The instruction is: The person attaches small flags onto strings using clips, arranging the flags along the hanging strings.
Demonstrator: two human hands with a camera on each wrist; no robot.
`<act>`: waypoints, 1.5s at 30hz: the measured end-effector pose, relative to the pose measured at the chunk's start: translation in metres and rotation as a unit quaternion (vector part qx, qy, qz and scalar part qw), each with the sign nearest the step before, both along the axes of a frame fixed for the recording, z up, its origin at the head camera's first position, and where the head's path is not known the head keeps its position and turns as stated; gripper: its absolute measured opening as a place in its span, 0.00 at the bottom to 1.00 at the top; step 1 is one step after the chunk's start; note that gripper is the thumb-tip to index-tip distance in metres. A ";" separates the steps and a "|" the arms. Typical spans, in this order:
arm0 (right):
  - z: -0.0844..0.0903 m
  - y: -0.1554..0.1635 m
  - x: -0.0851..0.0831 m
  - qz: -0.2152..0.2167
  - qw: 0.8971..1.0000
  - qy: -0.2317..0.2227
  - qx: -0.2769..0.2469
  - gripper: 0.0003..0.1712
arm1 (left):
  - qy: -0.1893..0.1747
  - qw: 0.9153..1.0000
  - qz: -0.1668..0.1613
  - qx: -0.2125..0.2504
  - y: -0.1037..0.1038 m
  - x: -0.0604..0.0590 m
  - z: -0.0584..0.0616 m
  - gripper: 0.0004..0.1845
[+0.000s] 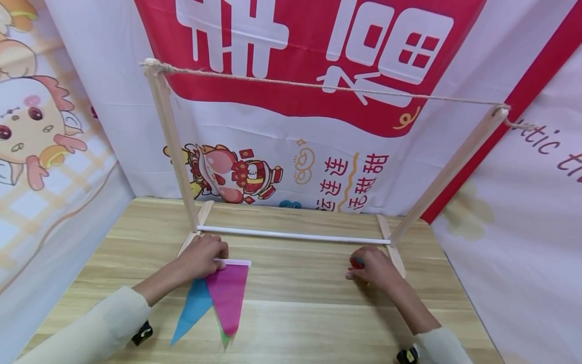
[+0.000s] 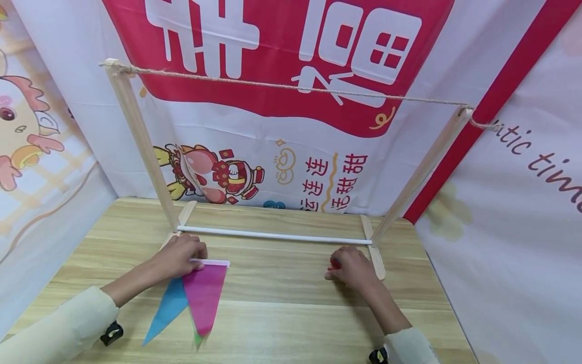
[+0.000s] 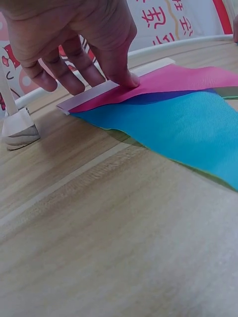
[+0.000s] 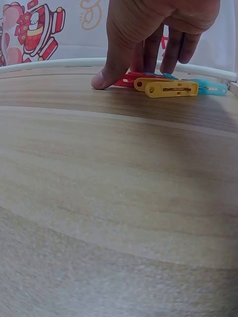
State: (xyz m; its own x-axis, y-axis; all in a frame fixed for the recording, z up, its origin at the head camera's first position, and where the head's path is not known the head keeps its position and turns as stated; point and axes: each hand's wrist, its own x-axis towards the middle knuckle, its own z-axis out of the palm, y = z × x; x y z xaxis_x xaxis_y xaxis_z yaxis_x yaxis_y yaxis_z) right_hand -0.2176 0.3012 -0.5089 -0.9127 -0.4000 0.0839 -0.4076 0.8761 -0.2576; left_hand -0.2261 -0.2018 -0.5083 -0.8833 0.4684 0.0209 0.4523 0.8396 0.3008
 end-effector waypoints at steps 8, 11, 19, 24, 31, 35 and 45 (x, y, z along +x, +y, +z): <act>0.001 -0.003 0.002 -0.001 1.000 0.007 -0.010 0.16 | 0.007 1.000 -0.011 0.022 -0.001 -0.002 0.001 0.14; 0.000 -0.003 0.002 -0.001 1.000 0.011 -0.012 0.15 | 0.013 0.999 -0.014 0.027 -0.002 -0.004 0.000 0.14; 0.001 -0.003 0.003 -0.008 1.000 -0.008 -0.022 0.14 | 0.012 0.999 -0.019 0.043 -0.003 -0.005 0.003 0.09; 0.004 -0.004 0.003 -0.025 0.998 -0.032 -0.037 0.13 | -0.004 0.998 -0.014 0.053 -0.003 -0.004 0.009 0.08; 0.010 -0.006 0.001 -0.043 0.996 -0.054 -0.054 0.10 | 0.003 0.998 -0.010 0.069 -0.005 -0.003 0.013 0.09; 0.016 -0.007 0.000 -0.053 0.995 -0.067 -0.060 0.11 | -0.008 0.996 -0.012 0.086 -0.006 -0.005 0.014 0.08; 0.023 -0.004 -0.004 -0.009 0.997 -0.035 -0.074 0.15 | -0.099 0.986 0.025 0.131 -0.003 -0.005 0.025 0.10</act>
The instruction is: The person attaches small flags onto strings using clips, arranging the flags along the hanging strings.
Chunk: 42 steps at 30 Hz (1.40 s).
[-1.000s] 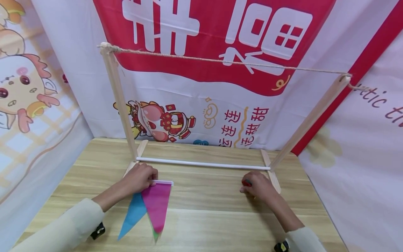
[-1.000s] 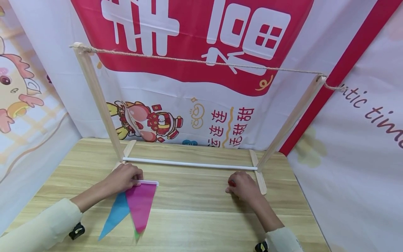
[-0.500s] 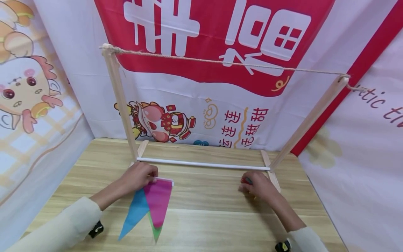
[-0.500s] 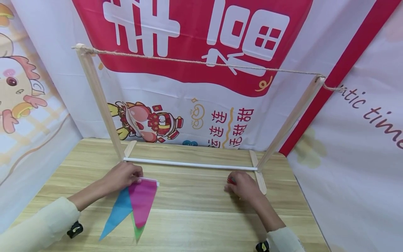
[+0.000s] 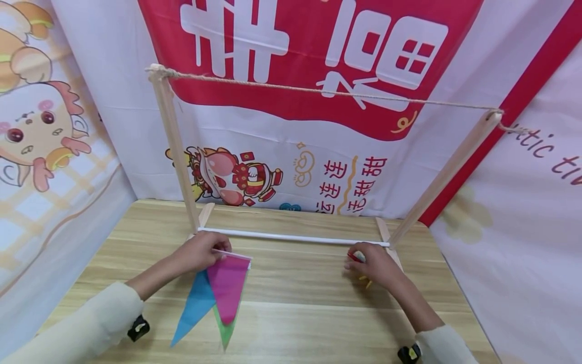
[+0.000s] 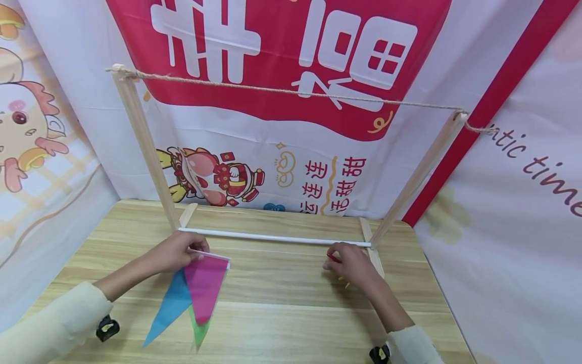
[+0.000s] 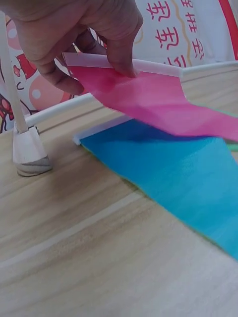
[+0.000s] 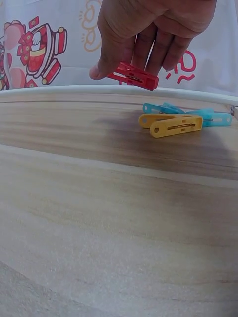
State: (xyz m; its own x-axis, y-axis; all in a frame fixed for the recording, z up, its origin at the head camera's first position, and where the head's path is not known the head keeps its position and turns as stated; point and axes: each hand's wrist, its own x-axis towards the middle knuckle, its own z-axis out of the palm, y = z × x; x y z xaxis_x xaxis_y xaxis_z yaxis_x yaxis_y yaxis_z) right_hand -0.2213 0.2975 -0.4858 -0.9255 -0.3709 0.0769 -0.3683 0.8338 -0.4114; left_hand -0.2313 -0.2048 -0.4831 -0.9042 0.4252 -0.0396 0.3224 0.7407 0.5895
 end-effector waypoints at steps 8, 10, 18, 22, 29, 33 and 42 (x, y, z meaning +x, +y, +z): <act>0.005 0.001 0.000 0.010 1.000 0.023 -0.015 0.14 | -0.034 0.998 0.009 0.047 0.004 0.002 0.013 0.11; 0.006 0.002 -0.001 0.014 0.999 0.029 -0.018 0.13 | -0.037 0.998 0.011 0.054 0.005 0.002 0.015 0.11; 0.011 0.003 -0.002 0.024 0.998 0.050 -0.028 0.12 | -0.059 0.996 0.023 0.069 0.006 0.000 0.026 0.08; 0.015 0.001 -0.003 0.029 0.998 0.053 -0.022 0.13 | -0.054 0.996 -0.001 0.074 0.004 -0.002 0.028 0.06; 0.024 -0.002 -0.006 0.033 0.998 0.057 -0.003 0.19 | -0.068 0.991 -0.016 0.115 -0.002 -0.005 0.034 0.02; 0.029 -0.003 -0.009 0.040 0.998 0.058 -0.002 0.19 | -0.086 0.986 0.005 0.145 -0.003 -0.006 0.039 0.08; 0.042 -0.011 -0.015 0.047 0.997 0.065 -0.007 0.20 | -0.107 0.971 0.036 0.212 -0.003 -0.007 0.049 0.15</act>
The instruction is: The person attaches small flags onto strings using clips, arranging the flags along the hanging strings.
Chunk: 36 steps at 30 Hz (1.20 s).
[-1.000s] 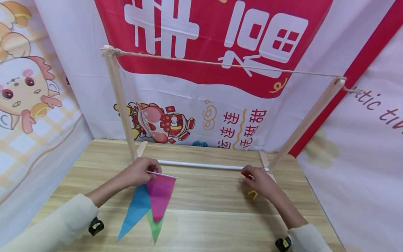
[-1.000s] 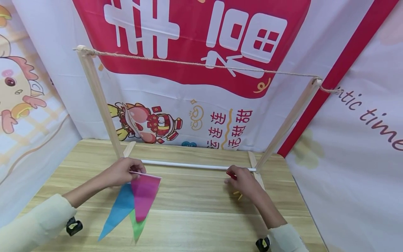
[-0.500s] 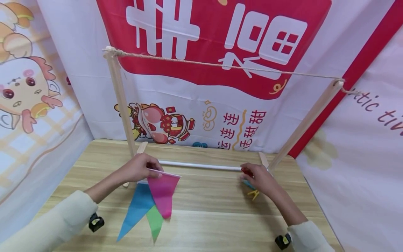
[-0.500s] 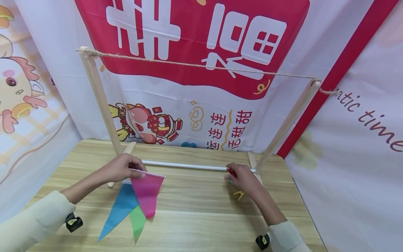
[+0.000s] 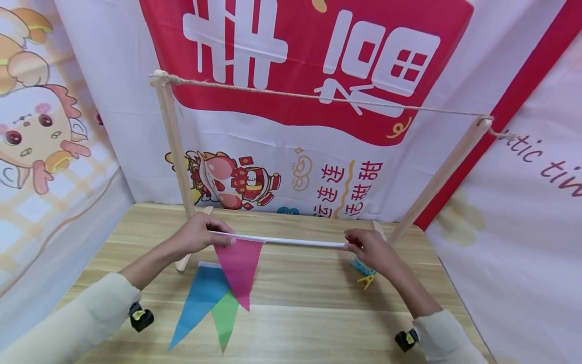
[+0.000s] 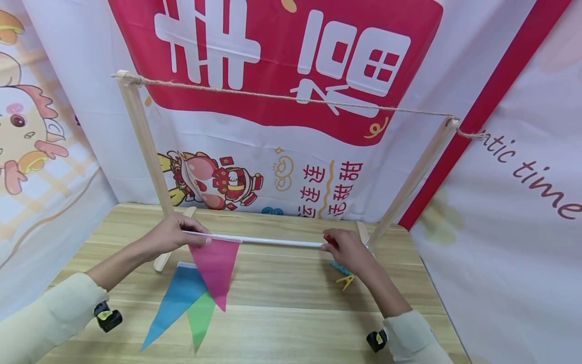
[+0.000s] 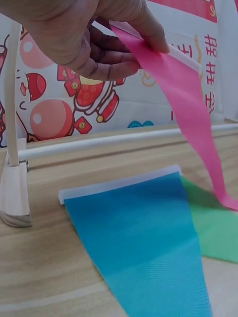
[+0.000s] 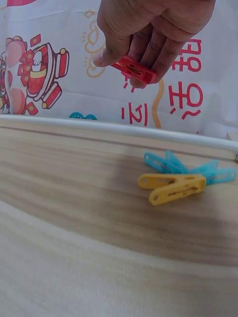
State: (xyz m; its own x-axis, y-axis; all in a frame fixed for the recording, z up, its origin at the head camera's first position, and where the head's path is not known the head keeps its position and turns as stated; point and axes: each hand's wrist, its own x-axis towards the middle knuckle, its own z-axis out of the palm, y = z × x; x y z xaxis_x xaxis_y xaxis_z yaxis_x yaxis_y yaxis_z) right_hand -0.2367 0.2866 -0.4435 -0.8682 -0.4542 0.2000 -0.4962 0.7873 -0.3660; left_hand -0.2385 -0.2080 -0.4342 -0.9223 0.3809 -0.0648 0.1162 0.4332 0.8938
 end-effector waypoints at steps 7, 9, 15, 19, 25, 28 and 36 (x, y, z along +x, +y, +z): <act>0.013 -0.007 -0.004 0.003 1.000 0.013 0.002 0.15 | -0.001 1.000 -0.001 0.014 -0.001 -0.002 0.007 0.15; 0.018 -0.009 -0.006 0.013 1.000 0.022 0.002 0.12 | -0.001 1.000 0.007 0.015 -0.002 -0.003 0.009 0.15; 0.029 -0.014 -0.010 0.023 0.999 0.034 -0.014 0.16 | -0.002 0.998 0.036 0.041 -0.005 -0.008 0.017 0.16; 0.038 -0.016 -0.013 0.022 0.999 0.033 -0.012 0.18 | -0.007 0.997 0.049 0.067 -0.006 -0.012 0.024 0.19; 0.054 -0.018 -0.016 0.021 0.999 0.036 -0.009 0.23 | -0.004 0.993 0.068 0.092 -0.001 -0.019 0.031 0.21; 0.060 -0.019 -0.017 0.023 0.999 0.039 -0.005 0.23 | 0.000 0.991 0.071 0.112 0.003 -0.022 0.033 0.22; 0.074 -0.026 -0.019 0.029 0.998 0.057 -0.003 0.16 | 0.004 0.986 0.073 0.147 0.007 -0.025 0.045 0.19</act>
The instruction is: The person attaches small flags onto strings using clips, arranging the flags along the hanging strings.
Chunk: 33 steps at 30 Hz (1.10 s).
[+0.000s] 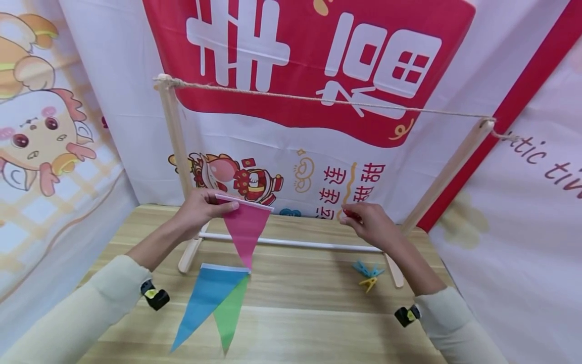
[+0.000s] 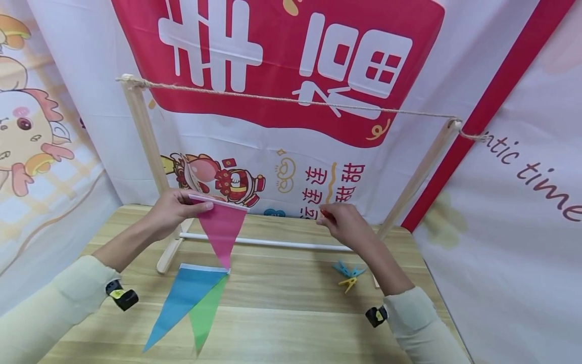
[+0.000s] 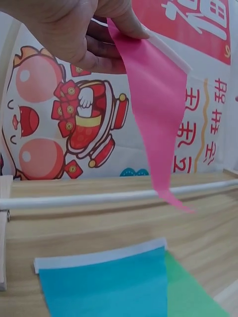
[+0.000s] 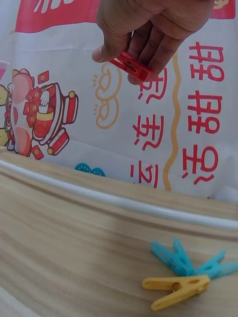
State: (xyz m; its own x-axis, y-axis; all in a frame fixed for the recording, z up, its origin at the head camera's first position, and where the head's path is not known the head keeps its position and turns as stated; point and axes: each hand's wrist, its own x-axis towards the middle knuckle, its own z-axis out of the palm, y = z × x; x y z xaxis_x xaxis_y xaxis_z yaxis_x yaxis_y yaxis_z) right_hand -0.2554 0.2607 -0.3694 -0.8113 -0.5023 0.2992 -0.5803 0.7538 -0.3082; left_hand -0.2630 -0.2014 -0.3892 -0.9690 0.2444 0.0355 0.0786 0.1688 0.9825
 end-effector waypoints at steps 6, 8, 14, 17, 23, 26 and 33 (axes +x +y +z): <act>0.013 -0.003 0.000 -0.006 1.000 0.006 -0.009 0.16 | 0.000 0.999 0.022 0.036 -0.001 -0.004 0.012 0.15; 0.017 -0.004 -0.001 -0.006 1.000 0.008 -0.011 0.14 | -0.001 0.999 0.029 0.045 -0.001 -0.005 0.014 0.13; 0.029 -0.006 -0.004 -0.011 1.000 0.019 -0.005 0.15 | -0.009 0.995 0.057 0.083 0.002 -0.007 0.020 0.05; 0.035 -0.008 -0.005 -0.016 1.000 0.017 -0.010 0.16 | -0.011 0.992 0.067 0.104 0.004 -0.008 0.023 0.04; 0.044 -0.009 -0.007 -0.019 1.000 0.010 -0.019 0.16 | 0.002 0.990 0.076 0.117 0.005 -0.008 0.029 0.05; 0.047 -0.008 -0.006 -0.015 1.000 0.015 -0.019 0.16 | 0.013 0.988 0.071 0.137 0.006 -0.009 0.031 0.06; 0.059 -0.009 -0.006 -0.011 0.999 0.028 -0.014 0.17 | 0.022 0.982 0.074 0.171 0.008 -0.011 0.040 0.06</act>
